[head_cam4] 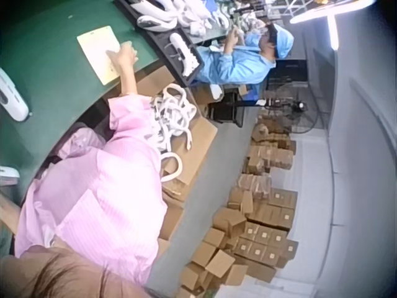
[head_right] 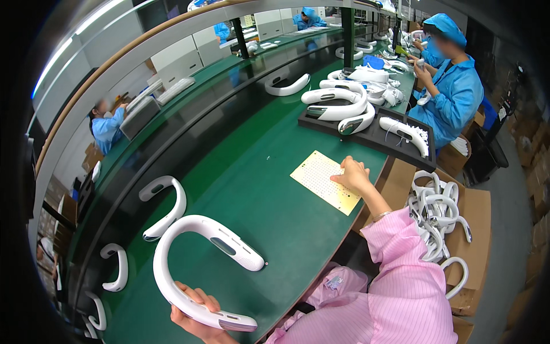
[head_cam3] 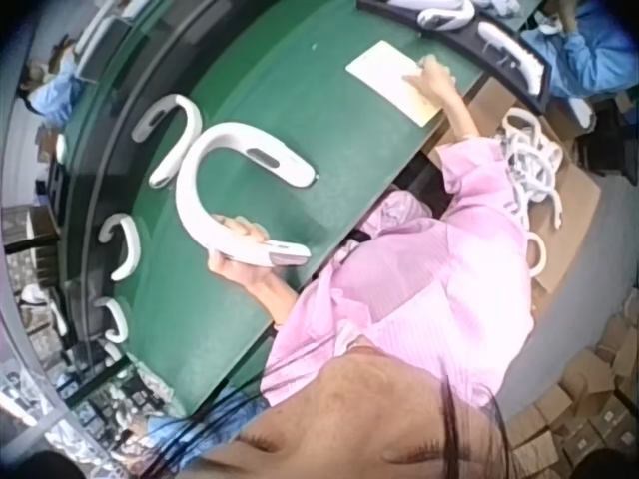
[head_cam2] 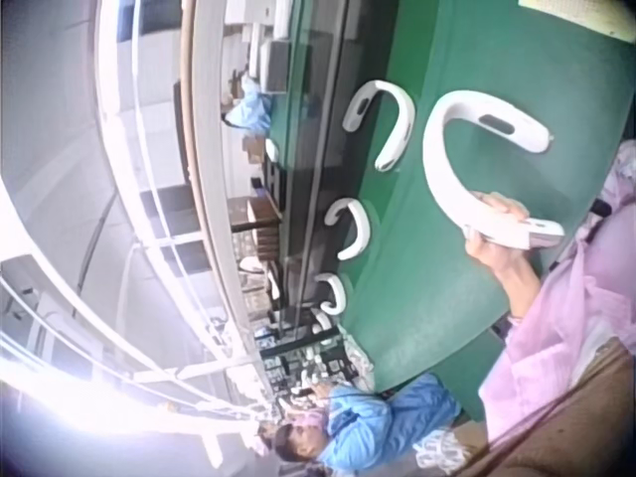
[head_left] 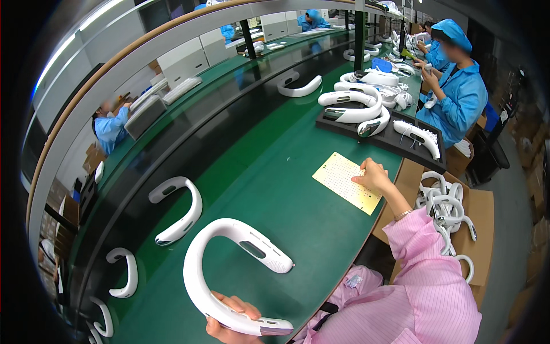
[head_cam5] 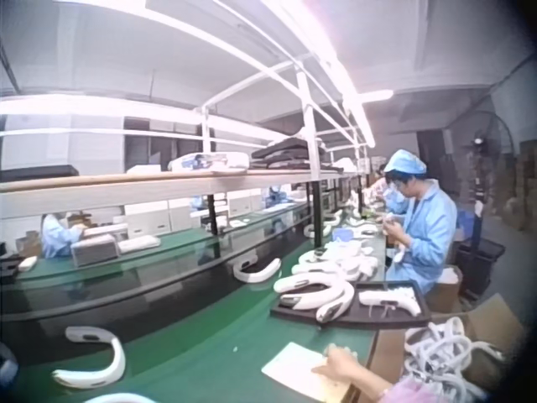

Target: Inspecting and assembling neck massager plastic housings on a factory assembly line.

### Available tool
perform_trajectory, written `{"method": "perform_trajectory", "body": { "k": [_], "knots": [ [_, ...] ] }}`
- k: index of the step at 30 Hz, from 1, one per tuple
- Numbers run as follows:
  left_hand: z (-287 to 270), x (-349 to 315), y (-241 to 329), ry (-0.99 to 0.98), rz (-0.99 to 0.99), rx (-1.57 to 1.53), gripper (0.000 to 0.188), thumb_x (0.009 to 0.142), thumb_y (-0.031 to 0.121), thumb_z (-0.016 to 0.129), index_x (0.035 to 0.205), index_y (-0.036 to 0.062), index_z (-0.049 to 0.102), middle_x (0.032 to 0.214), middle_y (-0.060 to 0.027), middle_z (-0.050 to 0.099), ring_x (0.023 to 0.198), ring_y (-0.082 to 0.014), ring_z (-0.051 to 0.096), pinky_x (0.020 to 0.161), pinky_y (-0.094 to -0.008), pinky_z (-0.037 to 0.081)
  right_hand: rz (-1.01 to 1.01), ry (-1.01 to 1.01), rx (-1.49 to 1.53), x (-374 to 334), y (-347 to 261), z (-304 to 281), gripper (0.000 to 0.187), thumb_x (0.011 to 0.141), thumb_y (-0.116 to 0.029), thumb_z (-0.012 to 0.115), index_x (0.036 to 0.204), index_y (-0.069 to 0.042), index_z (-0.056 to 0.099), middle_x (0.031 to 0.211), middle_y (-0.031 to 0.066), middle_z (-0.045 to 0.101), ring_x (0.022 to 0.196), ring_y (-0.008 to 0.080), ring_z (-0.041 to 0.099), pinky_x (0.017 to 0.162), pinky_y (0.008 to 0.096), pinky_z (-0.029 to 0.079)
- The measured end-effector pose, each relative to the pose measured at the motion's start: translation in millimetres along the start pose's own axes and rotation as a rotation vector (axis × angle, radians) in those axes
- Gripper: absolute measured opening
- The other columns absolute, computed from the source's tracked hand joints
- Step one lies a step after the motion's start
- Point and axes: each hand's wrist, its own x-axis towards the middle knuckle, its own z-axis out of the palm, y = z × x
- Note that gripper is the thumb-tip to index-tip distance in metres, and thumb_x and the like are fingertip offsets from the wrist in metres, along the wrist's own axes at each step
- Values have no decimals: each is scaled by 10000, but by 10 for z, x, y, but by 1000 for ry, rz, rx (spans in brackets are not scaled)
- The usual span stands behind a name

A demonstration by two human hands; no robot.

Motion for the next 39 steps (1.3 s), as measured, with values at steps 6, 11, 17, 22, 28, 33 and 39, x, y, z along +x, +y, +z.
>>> {"method": "perform_trajectory", "body": {
  "k": [6, 11, 17, 22, 28, 33, 39],
  "knots": [
    [107, 67, -86, 28, 196, 27, 401, 864, 303, 392, 1057, -48, 412, 649, -138, 511, 424, -238, 496, 319, -318, 428, -195, 236, -100, -72, -94, 85, 409, 686, -271, 747, 964, -60, 533, 1039, 125, 516, 971, 276, 469, 856, 401, 342],
    [10, 136, 12, -25, 148, -95, 403, 882, 300, 355, 1058, -59, 409, 677, -139, 488, 433, -240, 468, 333, -348, 377, -534, -225, 636, -596, -838, 207, 265, 882, -221, 563, 1047, -17, 527, 947, 77, 560, 866, 166, 529, 784, 293, 439],
    [-124, 108, 154, -129, 216, -462, 408, 871, 291, 366, 1043, -75, 411, 669, -143, 496, 434, -229, 468, 346, -340, 389, -569, -1176, 1124, -1430, -1675, 466, 567, 954, -450, 276, 1325, -24, 242, 1111, 137, 501, 875, 207, 590, 770, 325, 506],
    [-257, 70, 297, -245, 234, -525, 302, 882, 210, 498, 1047, -9, 370, 722, -70, 468, 488, -148, 477, 412, -241, 438, -522, -1383, 1230, -1584, -1883, 420, 583, 961, -433, 235, 1374, -31, 147, 1079, 129, 495, 771, 192, 616, 652, 296, 544],
    [-268, 84, 309, -222, 267, -633, 358, 891, 280, 385, 1059, -35, 385, 685, -92, 464, 465, -186, 475, 387, -282, 396, -515, -1350, 1201, -1611, -1935, 393, 577, 962, -426, 233, 1374, -31, 150, 1072, 117, 501, 764, 171, 613, 642, 278, 539],
    [-201, 75, 313, -164, 273, -610, 350, 886, 275, 381, 1048, -35, 383, 679, -88, 447, 431, -179, 439, 367, -279, 380, -483, -1305, 1208, -1610, -1950, 405, 542, 961, -425, 243, 1308, -9, 258, 1056, 133, 521, 742, 205, 609, 643, 317, 537],
    [-72, 60, 328, -142, 226, -385, 382, 879, 274, 376, 1071, -55, 387, 716, -106, 454, 461, -190, 427, 379, -291, 376, -400, -1283, 1183, -1588, -1905, 501, 473, 980, -391, 211, 1211, -6, 359, 1009, 116, 544, 724, 164, 598, 638, 284, 538]
  ]
}}
